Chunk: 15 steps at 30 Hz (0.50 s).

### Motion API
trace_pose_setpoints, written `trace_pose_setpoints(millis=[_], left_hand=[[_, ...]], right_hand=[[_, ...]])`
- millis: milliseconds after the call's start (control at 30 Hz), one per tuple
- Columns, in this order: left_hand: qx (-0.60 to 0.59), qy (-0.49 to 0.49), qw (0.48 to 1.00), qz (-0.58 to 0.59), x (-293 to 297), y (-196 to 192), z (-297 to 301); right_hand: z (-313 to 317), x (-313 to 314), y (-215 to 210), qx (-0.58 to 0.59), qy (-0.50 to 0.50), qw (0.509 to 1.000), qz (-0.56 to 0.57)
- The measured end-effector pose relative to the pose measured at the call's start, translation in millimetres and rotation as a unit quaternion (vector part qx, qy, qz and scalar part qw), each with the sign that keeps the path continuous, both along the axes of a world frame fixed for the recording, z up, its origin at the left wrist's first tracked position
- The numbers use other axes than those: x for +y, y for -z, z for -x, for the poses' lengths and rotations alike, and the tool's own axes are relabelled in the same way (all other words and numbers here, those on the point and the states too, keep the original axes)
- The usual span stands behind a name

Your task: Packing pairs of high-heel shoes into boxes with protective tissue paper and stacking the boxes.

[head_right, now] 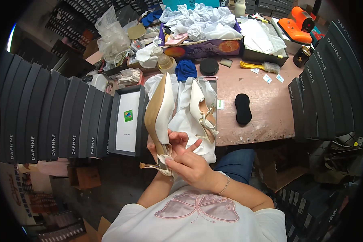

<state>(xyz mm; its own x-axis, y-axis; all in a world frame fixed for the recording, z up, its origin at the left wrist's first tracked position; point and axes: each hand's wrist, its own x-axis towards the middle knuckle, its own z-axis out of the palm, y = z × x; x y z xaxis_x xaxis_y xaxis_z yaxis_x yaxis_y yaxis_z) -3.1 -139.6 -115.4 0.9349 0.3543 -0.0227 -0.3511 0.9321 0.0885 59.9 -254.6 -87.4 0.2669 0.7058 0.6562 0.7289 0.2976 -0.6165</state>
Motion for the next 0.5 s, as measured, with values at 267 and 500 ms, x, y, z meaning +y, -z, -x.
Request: trace_pose_setpoints(millis=[267, 500], left_hand=[[0.036, -0.035, 0.999, -0.018, -9.2, -4.5, 8.5], [-0.016, -0.013, 0.999, -0.028, -1.1, 15.4, 11.1]], right_hand=[[-4.9, 23.3, 1.6, -0.006, 0.025, 0.999, -0.045], [6.8, -0.2, 0.3, -0.008, -0.013, 1.000, -0.014]])
